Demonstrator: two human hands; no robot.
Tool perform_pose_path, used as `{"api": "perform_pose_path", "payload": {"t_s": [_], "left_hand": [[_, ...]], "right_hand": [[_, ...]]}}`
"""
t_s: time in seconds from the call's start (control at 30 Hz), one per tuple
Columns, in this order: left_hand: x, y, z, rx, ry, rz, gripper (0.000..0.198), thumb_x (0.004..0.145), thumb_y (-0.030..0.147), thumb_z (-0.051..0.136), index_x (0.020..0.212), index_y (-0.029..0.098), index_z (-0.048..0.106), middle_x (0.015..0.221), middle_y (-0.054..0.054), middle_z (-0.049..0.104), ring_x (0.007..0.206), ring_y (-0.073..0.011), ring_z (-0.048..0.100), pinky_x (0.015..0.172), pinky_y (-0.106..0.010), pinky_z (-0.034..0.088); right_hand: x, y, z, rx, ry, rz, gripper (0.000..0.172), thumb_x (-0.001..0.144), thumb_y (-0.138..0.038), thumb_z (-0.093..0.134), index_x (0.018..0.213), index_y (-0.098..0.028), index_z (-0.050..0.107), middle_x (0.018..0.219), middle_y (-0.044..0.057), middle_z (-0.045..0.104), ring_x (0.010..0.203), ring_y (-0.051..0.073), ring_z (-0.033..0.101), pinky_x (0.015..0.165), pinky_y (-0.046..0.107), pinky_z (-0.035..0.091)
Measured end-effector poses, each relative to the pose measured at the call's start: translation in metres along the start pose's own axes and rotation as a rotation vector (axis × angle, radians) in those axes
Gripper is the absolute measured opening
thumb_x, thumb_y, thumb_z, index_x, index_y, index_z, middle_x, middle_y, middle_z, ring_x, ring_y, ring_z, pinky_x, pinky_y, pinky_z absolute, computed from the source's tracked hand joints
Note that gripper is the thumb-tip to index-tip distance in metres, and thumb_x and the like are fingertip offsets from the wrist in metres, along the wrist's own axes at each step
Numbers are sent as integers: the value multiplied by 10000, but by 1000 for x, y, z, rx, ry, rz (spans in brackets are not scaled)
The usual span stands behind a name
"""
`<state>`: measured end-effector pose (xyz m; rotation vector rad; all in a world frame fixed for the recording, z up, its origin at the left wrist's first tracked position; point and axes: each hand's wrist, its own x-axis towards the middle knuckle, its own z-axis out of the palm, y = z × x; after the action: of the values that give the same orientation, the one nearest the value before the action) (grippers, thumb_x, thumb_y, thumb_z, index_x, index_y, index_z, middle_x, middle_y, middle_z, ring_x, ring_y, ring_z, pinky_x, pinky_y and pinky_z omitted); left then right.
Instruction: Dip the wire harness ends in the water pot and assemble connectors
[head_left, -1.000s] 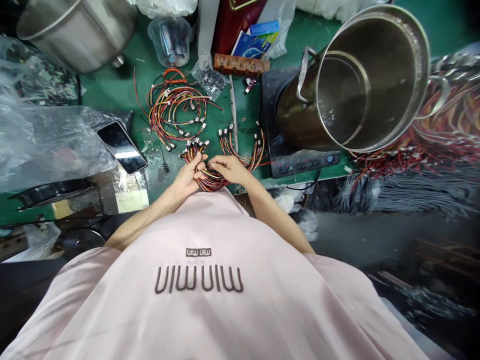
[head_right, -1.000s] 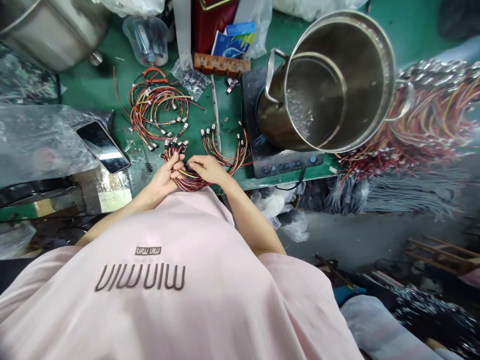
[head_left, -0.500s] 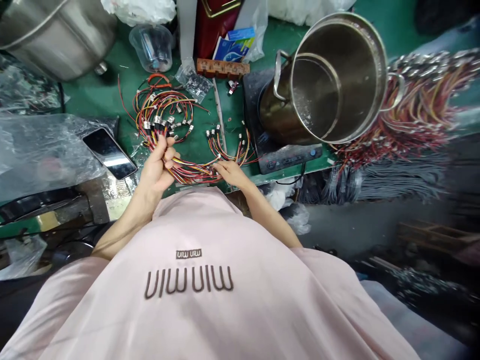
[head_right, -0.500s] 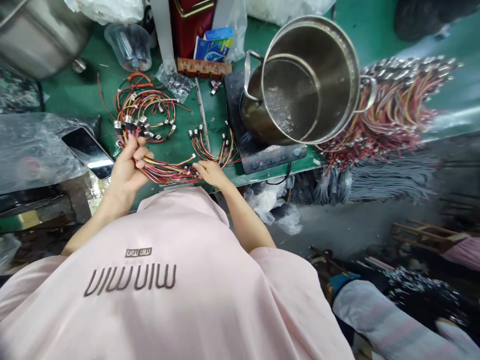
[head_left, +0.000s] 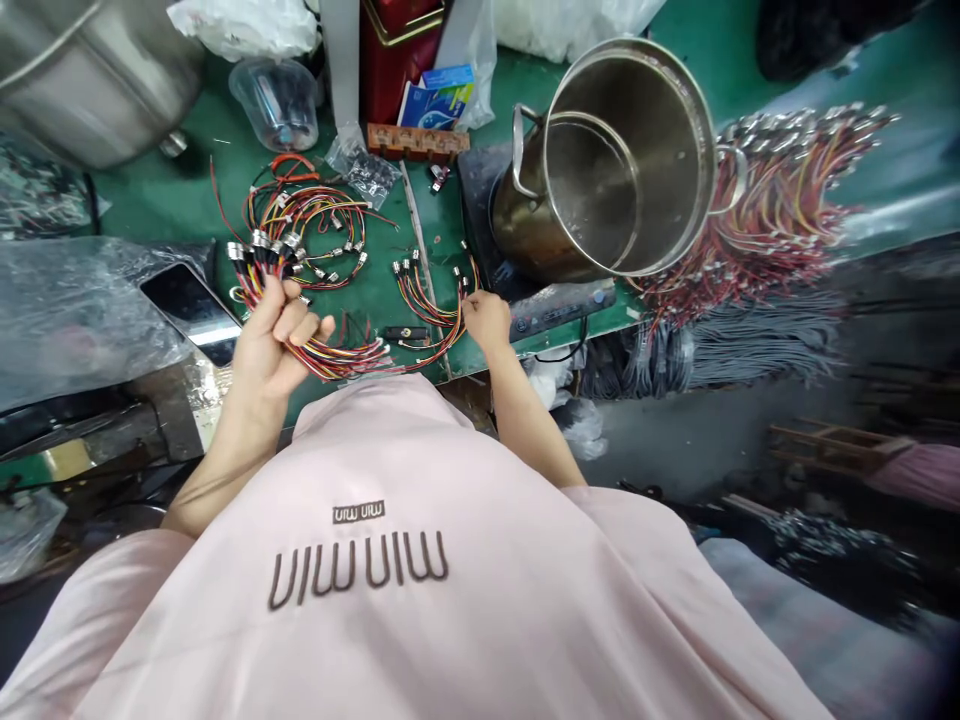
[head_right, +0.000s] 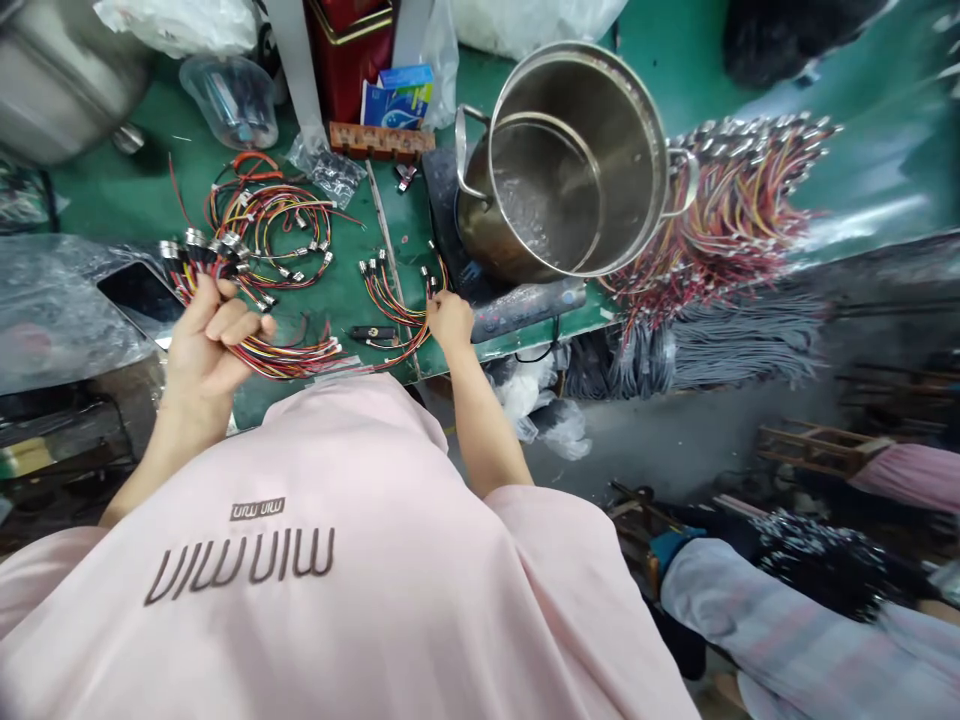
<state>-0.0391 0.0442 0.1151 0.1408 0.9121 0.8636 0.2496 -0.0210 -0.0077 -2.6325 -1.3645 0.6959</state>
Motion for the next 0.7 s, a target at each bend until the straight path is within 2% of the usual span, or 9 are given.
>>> {"api": "perform_pose_path", "payload": {"t_s": [0.07, 0.2, 0.33, 0.43, 0.53, 0.63, 0.7], "left_hand": [[2, -10, 1, 0, -11, -40, 424, 1008, 377, 386, 709, 172, 607, 397, 105, 268, 326, -28, 265, 573, -199, 535], [4, -27, 2, 0, -1, -96, 338, 957, 383, 514, 709, 170, 600, 404, 108, 270, 328, -24, 282, 500, -159, 466], [3, -36, 0, -18, -8, -152, 337, 955, 374, 521, 705, 159, 588, 405, 109, 277, 334, -24, 285, 496, -164, 448], [3, -39, -2, -37, -14, -176, 335, 958, 368, 517, 710, 154, 584, 405, 108, 282, 339, -23, 287, 492, -160, 440], [5, -40, -4, -37, -7, -187, 332, 965, 368, 504, 724, 156, 586, 407, 109, 286, 341, -24, 289, 498, -159, 445], [6, -39, -7, -33, -1, -188, 322, 957, 377, 518, 730, 159, 589, 411, 109, 289, 341, -24, 296, 498, -160, 448], [7, -39, -8, -42, -10, -192, 318, 954, 375, 524, 731, 157, 592, 412, 108, 290, 342, -25, 299, 496, -162, 449]], "right_hand": [[10, -3, 0, -46, -17, 63, 276, 909, -301, 513, 980, -133, 720, 1002, 187, 719, 988, 326, 661, 868, 416, 476], [22, -5, 8, -42, -37, 108, 285, 905, -323, 536, 990, -108, 704, 1026, 220, 706, 1012, 336, 651, 890, 440, 476], [30, -2, 19, 48, -30, 38, 180, 862, -274, 573, 912, -163, 707, 978, 142, 723, 970, 280, 653, 866, 371, 472], [36, -1, 27, 178, -32, -11, 120, 806, -271, 618, 804, -175, 688, 852, 76, 714, 849, 228, 643, 798, 326, 465], [39, -1, 31, 390, -29, 19, 102, 735, -259, 644, 699, -164, 640, 713, 16, 656, 737, 177, 596, 737, 296, 449], [42, -2, 31, 600, -11, 43, 92, 683, -234, 644, 657, -159, 596, 658, -18, 598, 676, 137, 550, 702, 269, 432], [44, -3, 30, 653, 11, 27, 97, 679, -229, 637, 651, -161, 573, 644, -27, 572, 654, 125, 530, 684, 257, 423]]}}
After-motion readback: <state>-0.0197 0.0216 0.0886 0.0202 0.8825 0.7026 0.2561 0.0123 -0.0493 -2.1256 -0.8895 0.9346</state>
